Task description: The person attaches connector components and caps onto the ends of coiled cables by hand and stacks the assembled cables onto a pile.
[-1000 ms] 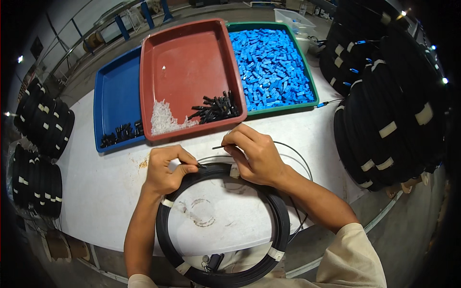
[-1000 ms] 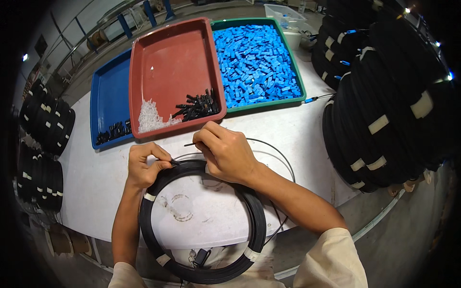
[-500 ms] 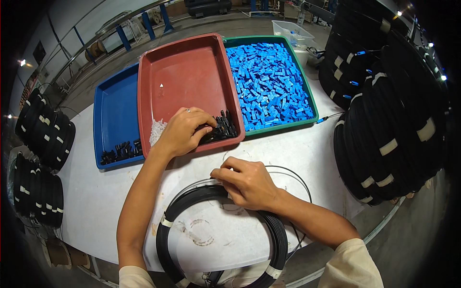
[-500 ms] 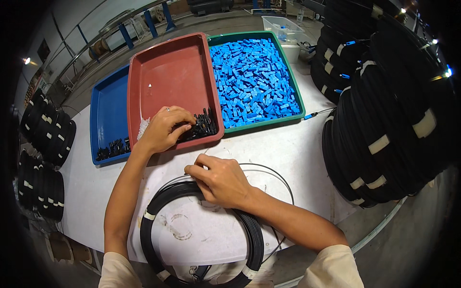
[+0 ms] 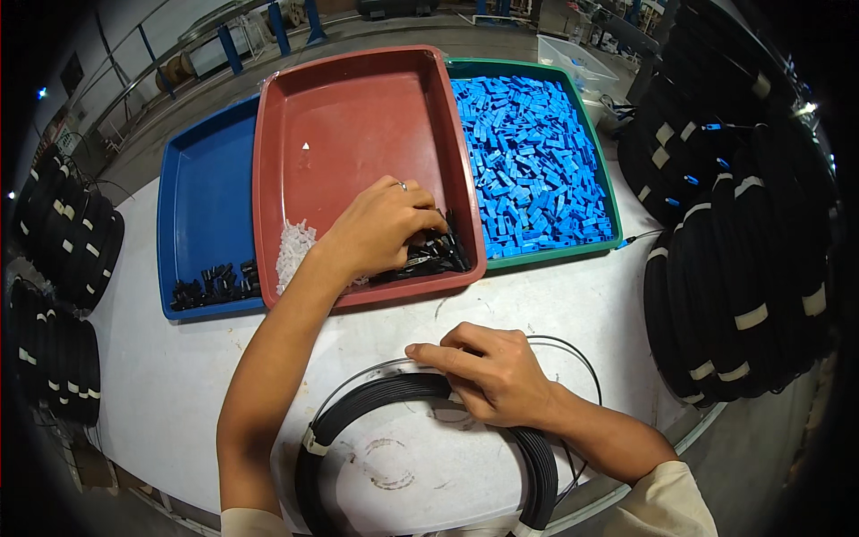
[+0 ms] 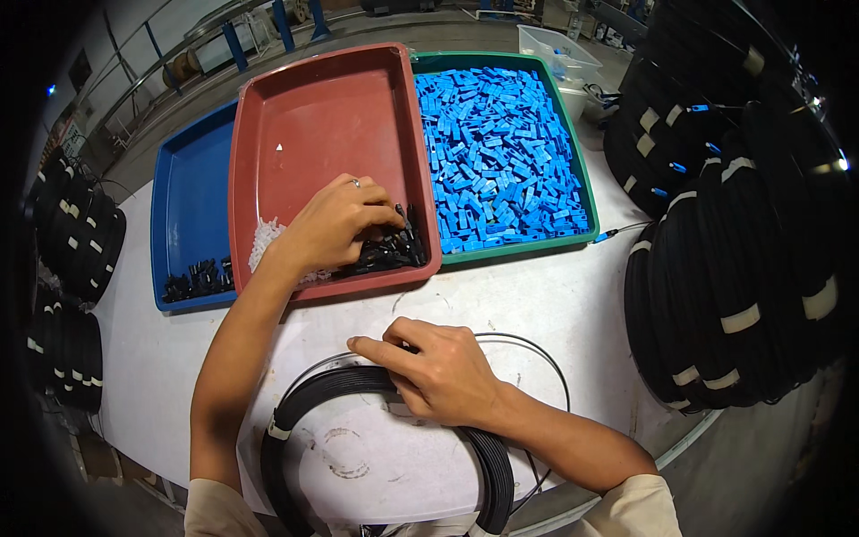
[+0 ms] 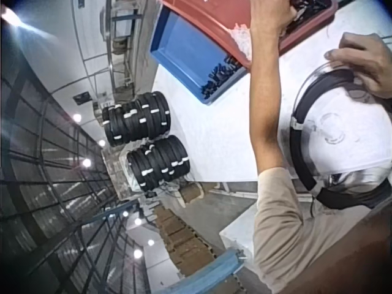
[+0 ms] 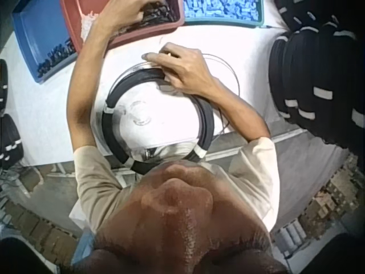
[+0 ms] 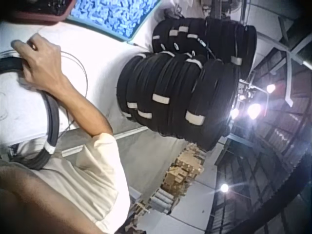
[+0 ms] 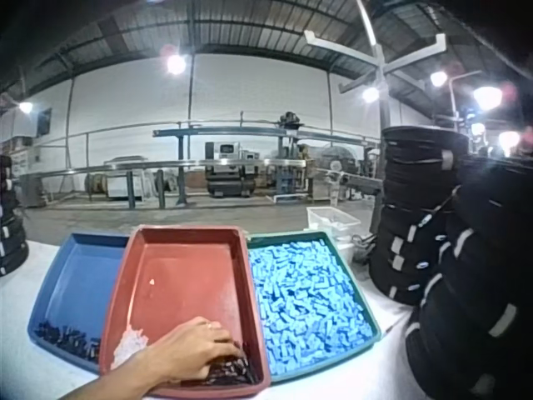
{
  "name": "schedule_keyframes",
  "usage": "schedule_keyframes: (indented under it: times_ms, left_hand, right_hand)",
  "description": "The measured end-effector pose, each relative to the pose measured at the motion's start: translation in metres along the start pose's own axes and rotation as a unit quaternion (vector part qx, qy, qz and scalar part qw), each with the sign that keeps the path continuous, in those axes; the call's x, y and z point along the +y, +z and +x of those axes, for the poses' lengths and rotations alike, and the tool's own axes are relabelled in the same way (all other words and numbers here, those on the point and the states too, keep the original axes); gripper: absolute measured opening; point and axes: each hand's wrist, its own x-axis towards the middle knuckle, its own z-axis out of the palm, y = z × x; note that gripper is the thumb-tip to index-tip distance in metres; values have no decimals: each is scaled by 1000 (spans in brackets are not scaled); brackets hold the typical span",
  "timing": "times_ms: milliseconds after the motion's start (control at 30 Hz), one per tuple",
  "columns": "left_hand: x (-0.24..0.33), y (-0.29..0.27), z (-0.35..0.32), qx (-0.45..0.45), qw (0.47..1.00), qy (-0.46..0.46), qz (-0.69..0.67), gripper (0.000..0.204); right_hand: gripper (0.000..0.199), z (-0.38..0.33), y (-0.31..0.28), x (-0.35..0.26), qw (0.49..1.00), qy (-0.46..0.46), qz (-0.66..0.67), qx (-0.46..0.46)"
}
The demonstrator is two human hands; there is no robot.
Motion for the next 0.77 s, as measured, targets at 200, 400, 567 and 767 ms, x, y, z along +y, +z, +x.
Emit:
schedule_keyframes:
  times_ms: [200, 400, 567, 767]
  left_hand:
    - [-5, 3, -4, 44, 999, 27, 18, 24]
    - [-2, -1, 2, -2, 1000, -3, -13, 17]
    - [-8, 1, 3, -4, 996, -23, -91, 23]
    - [0, -3, 0, 35, 997, -38, -64, 28]
  right_hand:
    - [48, -1, 0, 1, 1000, 8, 14, -4]
    - [46, -2, 0, 2, 999, 16, 27, -16]
    - [44, 0, -2, 0, 999, 10, 43, -3]
    - [44, -1, 0, 3, 999, 9, 49, 5]
